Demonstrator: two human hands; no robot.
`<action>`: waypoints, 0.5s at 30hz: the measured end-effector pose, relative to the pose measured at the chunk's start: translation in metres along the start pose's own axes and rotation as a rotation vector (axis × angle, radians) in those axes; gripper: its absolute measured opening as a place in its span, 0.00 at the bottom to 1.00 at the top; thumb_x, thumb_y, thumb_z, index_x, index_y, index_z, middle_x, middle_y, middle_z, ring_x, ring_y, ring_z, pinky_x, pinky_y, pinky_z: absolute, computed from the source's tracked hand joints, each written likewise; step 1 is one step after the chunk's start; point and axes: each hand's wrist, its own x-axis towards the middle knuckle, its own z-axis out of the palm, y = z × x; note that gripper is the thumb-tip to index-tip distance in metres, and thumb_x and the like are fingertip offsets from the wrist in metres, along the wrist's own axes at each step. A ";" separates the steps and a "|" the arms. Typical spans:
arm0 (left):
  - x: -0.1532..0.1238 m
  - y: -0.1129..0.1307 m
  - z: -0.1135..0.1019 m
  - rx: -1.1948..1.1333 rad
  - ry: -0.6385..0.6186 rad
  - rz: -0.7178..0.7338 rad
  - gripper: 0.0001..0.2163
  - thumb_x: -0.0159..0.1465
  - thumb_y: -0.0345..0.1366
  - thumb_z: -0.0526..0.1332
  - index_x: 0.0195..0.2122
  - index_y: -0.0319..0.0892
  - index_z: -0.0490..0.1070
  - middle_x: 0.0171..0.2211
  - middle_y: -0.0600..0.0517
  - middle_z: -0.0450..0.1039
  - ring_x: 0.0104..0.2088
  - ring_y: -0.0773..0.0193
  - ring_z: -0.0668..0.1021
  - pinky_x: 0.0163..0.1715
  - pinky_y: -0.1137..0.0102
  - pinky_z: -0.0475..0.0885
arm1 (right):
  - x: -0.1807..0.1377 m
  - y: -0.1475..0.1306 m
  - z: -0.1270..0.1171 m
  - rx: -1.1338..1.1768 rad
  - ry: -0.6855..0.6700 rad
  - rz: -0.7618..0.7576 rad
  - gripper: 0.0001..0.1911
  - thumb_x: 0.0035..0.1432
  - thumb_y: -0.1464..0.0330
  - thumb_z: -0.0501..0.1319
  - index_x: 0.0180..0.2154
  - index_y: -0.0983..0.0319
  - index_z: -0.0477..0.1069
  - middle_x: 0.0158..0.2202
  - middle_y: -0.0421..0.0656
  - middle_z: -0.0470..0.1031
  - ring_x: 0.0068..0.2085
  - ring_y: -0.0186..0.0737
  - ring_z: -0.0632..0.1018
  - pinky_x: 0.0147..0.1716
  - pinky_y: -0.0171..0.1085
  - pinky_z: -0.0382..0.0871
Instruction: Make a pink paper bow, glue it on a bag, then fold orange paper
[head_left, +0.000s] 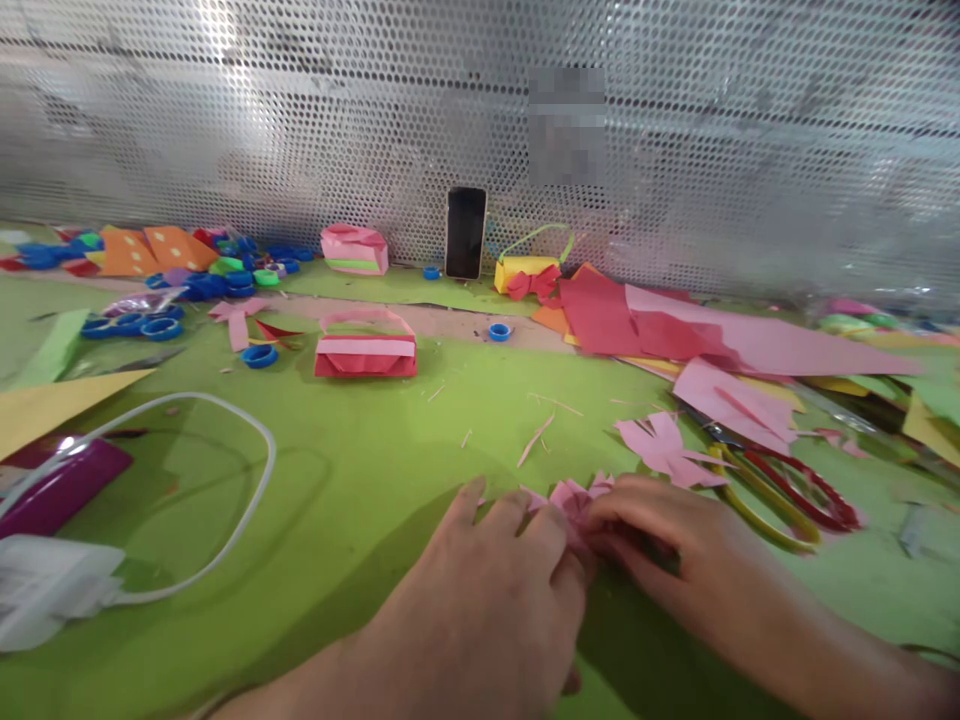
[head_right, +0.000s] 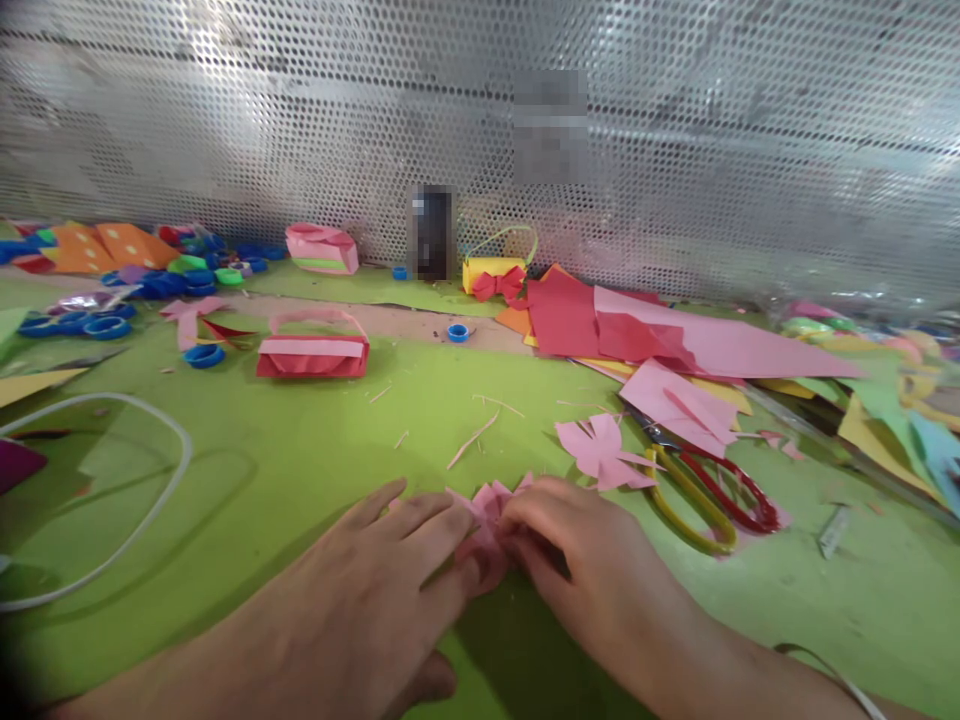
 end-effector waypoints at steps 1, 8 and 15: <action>0.000 0.000 0.000 0.000 0.000 -0.001 0.22 0.64 0.48 0.61 0.55 0.40 0.69 0.53 0.42 0.73 0.53 0.48 0.74 0.53 0.53 0.68 | 0.000 0.000 0.000 0.000 0.002 -0.008 0.10 0.62 0.72 0.53 0.32 0.58 0.72 0.33 0.42 0.76 0.34 0.37 0.75 0.32 0.35 0.68; -0.001 0.000 0.002 -0.002 0.045 0.011 0.24 0.63 0.47 0.63 0.56 0.38 0.68 0.53 0.40 0.73 0.53 0.47 0.74 0.52 0.50 0.69 | 0.000 0.000 -0.002 -0.009 -0.004 -0.010 0.10 0.62 0.71 0.54 0.33 0.58 0.74 0.33 0.42 0.77 0.34 0.38 0.76 0.33 0.36 0.70; -0.002 0.000 0.004 -0.009 0.060 0.021 0.23 0.63 0.47 0.63 0.54 0.38 0.69 0.51 0.41 0.74 0.53 0.46 0.74 0.51 0.48 0.69 | -0.001 0.001 -0.001 0.016 0.037 -0.022 0.10 0.61 0.71 0.55 0.34 0.57 0.75 0.34 0.42 0.78 0.35 0.38 0.77 0.34 0.35 0.71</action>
